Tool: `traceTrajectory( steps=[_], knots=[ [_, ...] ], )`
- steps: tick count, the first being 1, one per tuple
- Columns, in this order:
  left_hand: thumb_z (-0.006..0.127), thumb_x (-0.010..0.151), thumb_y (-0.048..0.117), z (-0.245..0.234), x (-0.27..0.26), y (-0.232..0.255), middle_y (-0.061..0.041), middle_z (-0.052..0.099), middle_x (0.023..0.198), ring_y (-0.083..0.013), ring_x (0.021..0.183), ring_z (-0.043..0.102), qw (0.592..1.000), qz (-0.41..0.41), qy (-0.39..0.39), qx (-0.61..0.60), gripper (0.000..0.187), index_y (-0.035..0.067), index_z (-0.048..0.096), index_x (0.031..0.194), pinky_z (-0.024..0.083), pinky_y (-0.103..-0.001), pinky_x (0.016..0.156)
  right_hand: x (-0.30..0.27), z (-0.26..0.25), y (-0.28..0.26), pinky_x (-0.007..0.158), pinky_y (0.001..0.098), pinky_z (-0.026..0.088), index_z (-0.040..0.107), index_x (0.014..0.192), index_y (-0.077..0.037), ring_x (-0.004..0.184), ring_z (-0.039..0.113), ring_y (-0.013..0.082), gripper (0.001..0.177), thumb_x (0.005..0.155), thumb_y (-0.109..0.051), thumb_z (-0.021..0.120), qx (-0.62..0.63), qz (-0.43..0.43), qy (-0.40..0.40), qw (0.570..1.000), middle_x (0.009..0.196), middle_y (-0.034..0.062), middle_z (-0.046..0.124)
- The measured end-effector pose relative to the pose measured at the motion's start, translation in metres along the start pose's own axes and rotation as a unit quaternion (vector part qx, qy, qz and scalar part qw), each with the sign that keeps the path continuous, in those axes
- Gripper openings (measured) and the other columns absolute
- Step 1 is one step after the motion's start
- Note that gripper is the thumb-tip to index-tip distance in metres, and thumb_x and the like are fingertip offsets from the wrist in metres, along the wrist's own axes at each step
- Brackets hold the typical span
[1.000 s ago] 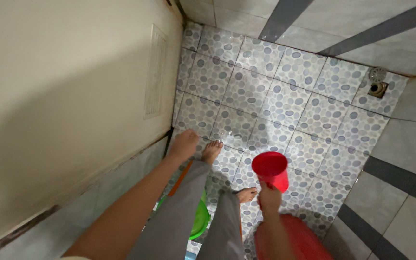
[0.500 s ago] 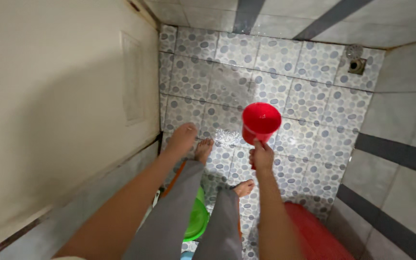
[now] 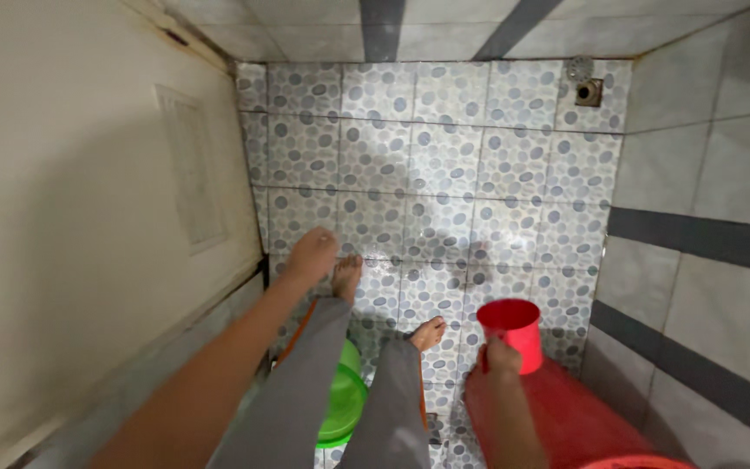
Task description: The person fills a red bucket with water, pours water onto a tiled floor using a red scoop, and then scrubs the floor tiles and grout with a brush.
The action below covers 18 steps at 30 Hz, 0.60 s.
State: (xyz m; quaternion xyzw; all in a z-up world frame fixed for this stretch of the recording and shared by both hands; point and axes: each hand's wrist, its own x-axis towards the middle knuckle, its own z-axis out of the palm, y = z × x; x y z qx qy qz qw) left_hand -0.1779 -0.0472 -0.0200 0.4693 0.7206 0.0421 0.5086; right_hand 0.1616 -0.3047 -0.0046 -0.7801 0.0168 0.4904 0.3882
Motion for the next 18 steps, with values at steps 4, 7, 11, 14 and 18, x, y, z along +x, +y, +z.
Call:
traceTrajectory(
  steps=[4,7,11,14,18],
  knots=[
    [0.047,0.086,0.027,0.001,0.003,-0.011,-0.017,0.066,0.103,-0.0332,0.092,0.063,0.999,0.013,-0.032,0.005,0.030,0.006,0.063,0.102,0.049,-0.044,0.080,0.063,0.027,-0.007,0.047,0.0355,0.038,0.064,0.090,-0.005,0.055,0.052,0.0158,0.012,0.080,-0.008,0.058,-0.108,0.099,0.172,0.974,0.073,0.0026,0.060],
    [0.048,0.090,0.027,0.008,0.013,-0.011,-0.019,0.067,0.100,-0.0352,0.090,0.063,0.994,0.089,-0.026,0.061,0.031,0.002,0.065,0.097,0.049,-0.045,0.080,0.104,0.024,-0.024,0.042,0.0388,0.048,0.061,0.088,-0.004,0.042,0.058,0.0218,0.012,0.080,-0.008,0.053,-0.141,0.039,0.187,0.971,0.058,0.0102,0.058],
    [0.050,0.085,0.028,0.020,0.023,0.006,-0.018,0.069,0.092,-0.0341,0.086,0.065,0.997,0.072,-0.015,0.033,0.030,0.006,0.067,0.099,0.051,-0.044,0.077,0.119,0.008,-0.070,0.038,0.0330,0.041,0.051,0.083,-0.002,0.041,0.049,0.0182,0.013,0.087,-0.013,0.056,0.099,0.006,0.200,0.975,0.059,0.0080,0.049],
    [0.051,0.086,0.024,0.027,0.031,0.018,-0.019,0.067,0.094,-0.0384,0.087,0.062,0.973,0.217,-0.009,0.073,0.027,0.004,0.066,0.097,0.049,-0.046,0.074,0.108,-0.033,-0.084,0.038,0.0257,0.035,0.048,0.083,-0.008,0.045,0.043,0.0118,0.017,0.089,-0.021,0.056,0.266,0.017,0.120,0.956,0.063,0.0030,0.047],
    [0.050,0.090,0.027,0.040,0.034,0.042,-0.019,0.066,0.090,-0.0368,0.083,0.063,0.970,0.209,-0.057,0.108,0.030,0.003,0.064,0.100,0.050,-0.044,0.073,0.076,-0.097,-0.060,0.041,0.0171,0.032,0.054,0.095,-0.006,0.051,0.040,0.0063,0.020,0.093,-0.026,0.052,0.437,0.035,-0.088,0.895,0.069,-0.0003,0.049]
  ],
)
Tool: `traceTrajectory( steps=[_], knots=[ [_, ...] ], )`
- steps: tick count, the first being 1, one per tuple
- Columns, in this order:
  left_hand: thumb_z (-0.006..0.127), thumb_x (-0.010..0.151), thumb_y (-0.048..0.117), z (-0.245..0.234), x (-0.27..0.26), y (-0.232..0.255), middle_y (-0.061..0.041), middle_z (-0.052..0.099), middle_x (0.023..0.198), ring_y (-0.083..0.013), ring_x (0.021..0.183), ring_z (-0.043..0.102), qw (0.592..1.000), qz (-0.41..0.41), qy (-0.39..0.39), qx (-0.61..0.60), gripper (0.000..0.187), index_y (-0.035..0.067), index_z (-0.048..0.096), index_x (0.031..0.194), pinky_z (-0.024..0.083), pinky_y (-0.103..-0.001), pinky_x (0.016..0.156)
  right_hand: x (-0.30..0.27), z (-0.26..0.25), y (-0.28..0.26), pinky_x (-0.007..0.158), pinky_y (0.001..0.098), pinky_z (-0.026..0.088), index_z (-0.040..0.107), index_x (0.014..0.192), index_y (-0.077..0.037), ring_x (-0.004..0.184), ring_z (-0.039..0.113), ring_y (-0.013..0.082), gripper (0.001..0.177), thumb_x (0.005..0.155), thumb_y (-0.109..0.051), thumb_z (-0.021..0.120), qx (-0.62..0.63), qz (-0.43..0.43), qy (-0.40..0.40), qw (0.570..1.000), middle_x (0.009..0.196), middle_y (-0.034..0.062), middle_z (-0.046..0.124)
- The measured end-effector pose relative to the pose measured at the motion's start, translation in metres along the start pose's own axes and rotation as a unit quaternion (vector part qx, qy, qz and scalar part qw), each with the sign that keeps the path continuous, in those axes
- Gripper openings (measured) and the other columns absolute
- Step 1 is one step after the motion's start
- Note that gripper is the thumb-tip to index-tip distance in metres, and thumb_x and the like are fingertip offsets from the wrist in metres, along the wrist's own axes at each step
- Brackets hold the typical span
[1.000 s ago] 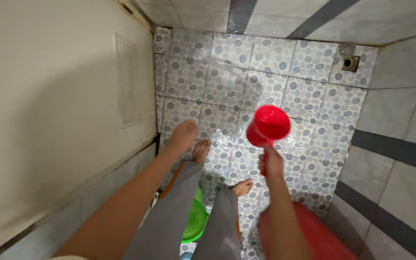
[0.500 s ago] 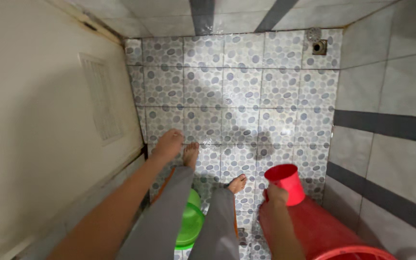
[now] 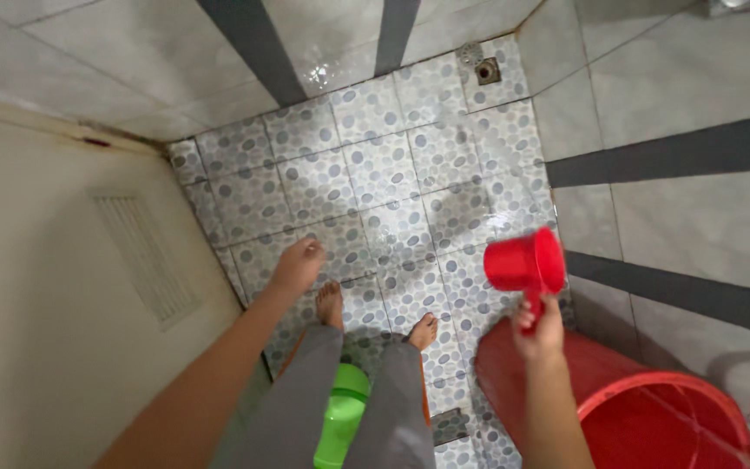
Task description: The person fills a red bucket with water, pours water onto a tiled floor using a red scoop, and then scrubs the floor tiles and grout with a brush.
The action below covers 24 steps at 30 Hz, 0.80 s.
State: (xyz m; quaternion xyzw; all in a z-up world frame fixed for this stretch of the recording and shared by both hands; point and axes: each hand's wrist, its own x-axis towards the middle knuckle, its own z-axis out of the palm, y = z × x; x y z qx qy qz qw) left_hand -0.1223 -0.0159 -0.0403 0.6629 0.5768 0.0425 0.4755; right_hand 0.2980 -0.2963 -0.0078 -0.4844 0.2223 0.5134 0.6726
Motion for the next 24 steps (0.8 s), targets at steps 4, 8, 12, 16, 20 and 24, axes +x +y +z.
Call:
traceTrajectory(
  steps=[4,8,12,16,20,24],
  knots=[
    [0.053,0.083,0.026,-0.002,-0.005,0.022,-0.015,0.068,0.089,-0.0317,0.081,0.066,0.994,-0.051,-0.021,-0.089,0.029,0.004,0.064,0.099,0.051,-0.042,0.072,-0.029,-0.068,0.005,0.040,0.0172,0.033,0.055,0.097,-0.007,0.048,0.042,0.0071,0.019,0.089,-0.024,0.051,-0.014,0.064,0.097,0.993,0.067,0.0009,0.053],
    [0.056,0.084,0.029,-0.005,-0.012,0.032,-0.012,0.069,0.087,-0.0259,0.077,0.065,0.995,-0.066,-0.037,-0.065,0.028,0.007,0.064,0.100,0.050,-0.038,0.071,-0.025,-0.107,0.032,0.045,0.0217,0.041,0.053,0.099,-0.008,0.054,0.049,0.0118,0.014,0.085,-0.010,0.050,-0.082,0.027,0.235,0.968,0.073,0.0063,0.056],
    [0.057,0.084,0.029,-0.003,-0.024,0.054,-0.008,0.069,0.083,-0.0197,0.074,0.065,0.991,-0.092,-0.059,-0.079,0.026,0.008,0.066,0.096,0.050,-0.034,0.068,-0.013,-0.086,0.069,0.050,0.0381,0.038,0.047,0.095,0.009,0.062,0.048,0.0261,0.021,0.086,-0.005,0.059,-0.194,-0.112,0.244,0.944,0.075,0.0141,0.051],
    [0.057,0.088,0.029,0.024,-0.027,0.095,-0.012,0.064,0.081,-0.0231,0.068,0.058,0.983,-0.129,-0.108,-0.069,0.028,0.007,0.063,0.103,0.045,-0.038,0.061,-0.006,-0.013,0.040,0.083,0.0447,0.050,0.045,0.121,0.012,0.091,0.063,0.0403,0.062,0.070,-0.007,0.073,-0.550,-0.305,0.363,0.688,0.098,0.0272,0.061],
    [0.055,0.089,0.029,0.067,-0.032,0.151,-0.006,0.065,0.091,-0.0156,0.074,0.059,0.966,-0.118,-0.123,-0.195,0.029,0.011,0.064,0.110,0.047,-0.032,0.062,-0.051,0.046,-0.007,0.103,0.0457,0.039,0.037,0.134,0.013,0.115,0.052,0.0460,0.071,0.074,-0.004,0.072,-0.508,-0.456,0.344,0.645,0.122,0.0337,0.052],
    [0.049,0.094,0.030,0.108,-0.044,0.214,-0.004,0.068,0.100,-0.0160,0.080,0.064,0.946,-0.073,-0.163,-0.272,0.028,0.012,0.062,0.111,0.054,-0.031,0.067,-0.117,0.036,-0.040,0.105,0.0402,0.039,0.040,0.136,0.006,0.123,0.053,0.0366,0.067,0.077,-0.007,0.068,-0.406,-0.471,0.311,0.719,0.129,0.0261,0.053]
  ],
)
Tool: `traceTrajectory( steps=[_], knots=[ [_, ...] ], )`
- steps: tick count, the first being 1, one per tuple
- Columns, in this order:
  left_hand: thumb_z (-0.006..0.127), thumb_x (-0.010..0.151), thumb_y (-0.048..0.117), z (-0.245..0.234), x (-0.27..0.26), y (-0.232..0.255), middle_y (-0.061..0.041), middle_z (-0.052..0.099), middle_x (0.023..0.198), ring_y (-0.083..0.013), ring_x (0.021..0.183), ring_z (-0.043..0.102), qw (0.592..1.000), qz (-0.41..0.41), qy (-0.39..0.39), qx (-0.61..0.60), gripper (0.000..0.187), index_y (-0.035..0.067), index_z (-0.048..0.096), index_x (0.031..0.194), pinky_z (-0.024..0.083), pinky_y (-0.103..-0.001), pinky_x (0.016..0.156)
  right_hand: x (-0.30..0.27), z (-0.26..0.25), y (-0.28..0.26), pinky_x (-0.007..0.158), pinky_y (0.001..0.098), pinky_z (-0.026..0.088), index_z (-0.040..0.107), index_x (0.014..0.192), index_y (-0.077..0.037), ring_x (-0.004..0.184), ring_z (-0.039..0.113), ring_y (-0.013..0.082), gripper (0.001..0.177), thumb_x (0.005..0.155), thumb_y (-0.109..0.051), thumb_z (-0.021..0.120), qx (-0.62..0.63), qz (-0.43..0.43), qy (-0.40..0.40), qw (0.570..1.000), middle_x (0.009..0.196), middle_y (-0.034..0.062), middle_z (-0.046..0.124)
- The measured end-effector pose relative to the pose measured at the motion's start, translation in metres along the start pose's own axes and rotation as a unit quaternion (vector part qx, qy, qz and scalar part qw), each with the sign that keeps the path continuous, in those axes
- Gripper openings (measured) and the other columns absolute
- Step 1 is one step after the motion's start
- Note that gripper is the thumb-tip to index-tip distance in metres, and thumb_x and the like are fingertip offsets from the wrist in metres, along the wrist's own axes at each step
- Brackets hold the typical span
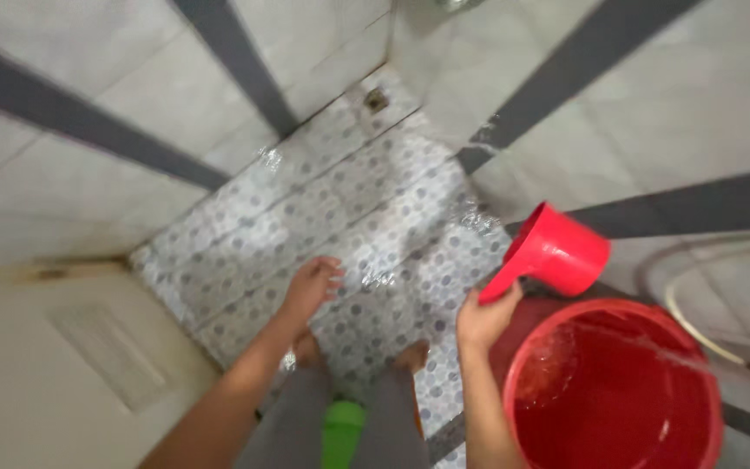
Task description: The person fills a red bucket with water, pours water onto a tiled floor using a red scoop, and then scrubs the floor tiles and grout with a brush.
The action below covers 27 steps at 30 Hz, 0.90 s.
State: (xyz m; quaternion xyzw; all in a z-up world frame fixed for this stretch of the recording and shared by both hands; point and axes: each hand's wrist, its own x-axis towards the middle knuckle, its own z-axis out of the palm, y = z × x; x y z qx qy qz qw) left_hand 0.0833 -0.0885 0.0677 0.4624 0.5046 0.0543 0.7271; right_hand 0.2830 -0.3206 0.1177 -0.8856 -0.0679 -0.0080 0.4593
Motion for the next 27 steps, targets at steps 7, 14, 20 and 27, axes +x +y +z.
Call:
traceTrajectory(
  steps=[7,14,20,27],
  knots=[
    [0.052,0.096,0.030,0.108,-0.024,0.040,-0.006,0.069,0.106,-0.0175,0.089,0.065,0.996,-0.018,-0.079,0.021,0.029,0.011,0.062,0.116,0.053,-0.034,0.074,-0.020,-0.117,0.090,0.096,0.0409,0.045,0.053,0.119,0.001,0.105,0.061,0.0341,0.046,0.076,-0.006,0.069,-0.029,0.154,0.020,0.987,0.112,0.0199,0.063],
    [0.049,0.094,0.029,0.194,-0.044,0.055,-0.007,0.069,0.108,-0.0176,0.094,0.067,0.979,-0.042,-0.155,0.129,0.032,0.013,0.062,0.119,0.054,-0.033,0.077,-0.015,-0.204,0.135,0.076,0.0396,0.044,0.050,0.129,-0.007,0.092,0.058,0.0258,0.057,0.091,-0.048,0.060,0.327,0.496,0.059,0.802,0.122,0.0065,0.055],
    [0.051,0.097,0.025,0.233,-0.006,0.034,-0.008,0.067,0.104,-0.0174,0.087,0.065,0.942,-0.078,-0.244,0.215,0.027,0.010,0.062,0.117,0.055,-0.031,0.072,-0.041,-0.202,0.132,0.081,0.0409,0.053,0.018,0.153,-0.013,0.100,0.064,0.0297,0.086,0.088,-0.066,0.036,0.404,0.482,0.092,0.772,0.125,0.0187,0.058],
    [0.052,0.096,0.024,0.254,0.040,0.044,-0.008,0.069,0.103,-0.0156,0.088,0.065,0.861,-0.107,-0.378,0.324,0.026,0.008,0.062,0.115,0.053,-0.031,0.075,-0.126,-0.112,0.103,0.062,0.0367,0.053,0.052,0.131,-0.007,0.080,0.066,0.0228,0.054,0.094,-0.047,0.050,0.390,0.559,0.242,0.690,0.106,0.0125,0.066]
  ],
)
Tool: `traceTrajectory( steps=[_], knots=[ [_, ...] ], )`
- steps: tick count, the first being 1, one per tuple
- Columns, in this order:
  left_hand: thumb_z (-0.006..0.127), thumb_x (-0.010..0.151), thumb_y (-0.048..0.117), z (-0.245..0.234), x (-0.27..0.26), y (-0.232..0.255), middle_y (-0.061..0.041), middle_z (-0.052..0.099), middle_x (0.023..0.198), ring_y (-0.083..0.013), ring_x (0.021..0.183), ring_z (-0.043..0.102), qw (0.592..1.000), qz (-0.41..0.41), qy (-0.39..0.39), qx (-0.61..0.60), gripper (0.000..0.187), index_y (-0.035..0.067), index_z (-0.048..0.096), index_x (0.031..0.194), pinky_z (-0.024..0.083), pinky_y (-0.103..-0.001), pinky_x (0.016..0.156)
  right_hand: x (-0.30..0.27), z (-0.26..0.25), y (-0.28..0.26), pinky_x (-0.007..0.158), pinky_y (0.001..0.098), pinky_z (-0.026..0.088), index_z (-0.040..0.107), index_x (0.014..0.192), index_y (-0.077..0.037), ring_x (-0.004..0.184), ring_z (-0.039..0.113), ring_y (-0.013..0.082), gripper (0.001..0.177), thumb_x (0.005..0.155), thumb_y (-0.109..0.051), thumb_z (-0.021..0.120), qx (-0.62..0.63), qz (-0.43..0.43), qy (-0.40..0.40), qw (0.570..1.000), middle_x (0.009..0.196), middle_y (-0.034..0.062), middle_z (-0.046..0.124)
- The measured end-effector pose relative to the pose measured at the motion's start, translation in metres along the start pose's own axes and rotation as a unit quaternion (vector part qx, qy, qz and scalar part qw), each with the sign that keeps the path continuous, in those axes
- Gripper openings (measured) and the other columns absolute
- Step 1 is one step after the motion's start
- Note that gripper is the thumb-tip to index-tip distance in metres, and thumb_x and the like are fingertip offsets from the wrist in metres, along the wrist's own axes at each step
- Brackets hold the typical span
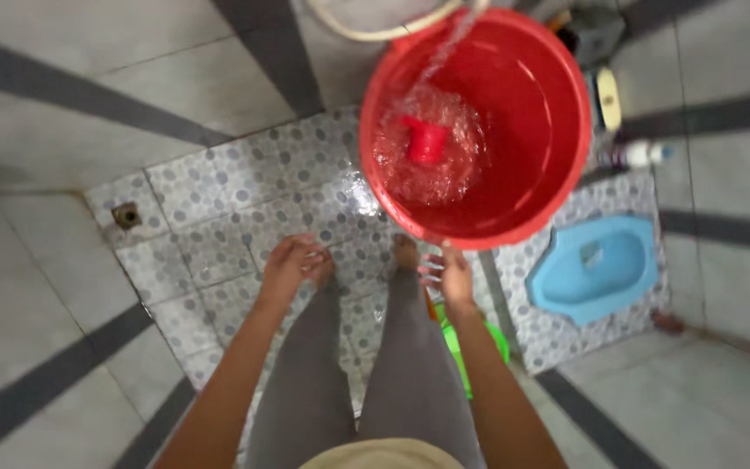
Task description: The person fills a red bucket with water, pours water onto a tiled floor using a red scoop, and then scrubs the floor tiles and grout with a brush.
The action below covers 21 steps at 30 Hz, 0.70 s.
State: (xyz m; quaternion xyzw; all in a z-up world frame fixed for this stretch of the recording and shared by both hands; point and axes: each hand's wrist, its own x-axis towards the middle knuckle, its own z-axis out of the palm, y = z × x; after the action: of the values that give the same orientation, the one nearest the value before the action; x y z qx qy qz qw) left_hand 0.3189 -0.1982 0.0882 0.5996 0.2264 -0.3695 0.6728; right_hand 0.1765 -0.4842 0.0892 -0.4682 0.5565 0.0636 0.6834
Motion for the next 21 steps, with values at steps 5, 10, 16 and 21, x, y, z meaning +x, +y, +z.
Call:
traceTrajectory(
  steps=[5,10,16,21],
  knots=[
    [0.050,0.094,0.021,-0.052,0.031,0.001,-0.006,0.068,0.104,-0.0168,0.090,0.065,0.989,-0.024,-0.070,0.128,0.026,0.010,0.061,0.115,0.054,-0.033,0.076,-0.012,0.018,0.105,0.052,0.0356,0.056,0.062,0.118,-0.013,0.066,0.069,0.0187,0.038,0.092,-0.039,0.053,0.076,0.004,-0.001,0.997,0.091,0.0071,0.070],
    [0.048,0.097,0.023,-0.043,0.046,-0.010,-0.004,0.068,0.103,-0.0163,0.090,0.065,0.952,-0.040,-0.075,0.295,0.025,0.011,0.061,0.114,0.053,-0.030,0.074,-0.042,-0.001,0.172,0.051,0.0343,0.054,0.064,0.115,-0.012,0.063,0.068,0.0192,0.036,0.093,-0.039,0.054,0.149,0.040,0.059,0.986,0.087,0.0063,0.070],
    [0.050,0.095,0.017,0.047,0.056,-0.058,-0.004,0.067,0.096,-0.0134,0.082,0.064,0.911,-0.030,-0.201,0.358,0.021,0.010,0.061,0.111,0.051,-0.029,0.067,-0.067,-0.067,0.242,0.054,0.0327,0.054,0.063,0.113,-0.012,0.066,0.067,0.0187,0.032,0.093,-0.036,0.056,0.223,0.058,0.153,0.961,0.087,0.0058,0.068],
    [0.055,0.096,0.018,0.139,0.039,-0.114,-0.004,0.065,0.091,-0.0132,0.078,0.062,0.883,0.014,-0.310,0.352,0.019,0.007,0.064,0.108,0.051,-0.028,0.066,-0.077,-0.102,0.305,0.054,0.0321,0.052,0.061,0.108,-0.008,0.066,0.063,0.0179,0.025,0.094,-0.029,0.058,0.238,0.084,0.205,0.946,0.086,0.0063,0.065]
  ],
)
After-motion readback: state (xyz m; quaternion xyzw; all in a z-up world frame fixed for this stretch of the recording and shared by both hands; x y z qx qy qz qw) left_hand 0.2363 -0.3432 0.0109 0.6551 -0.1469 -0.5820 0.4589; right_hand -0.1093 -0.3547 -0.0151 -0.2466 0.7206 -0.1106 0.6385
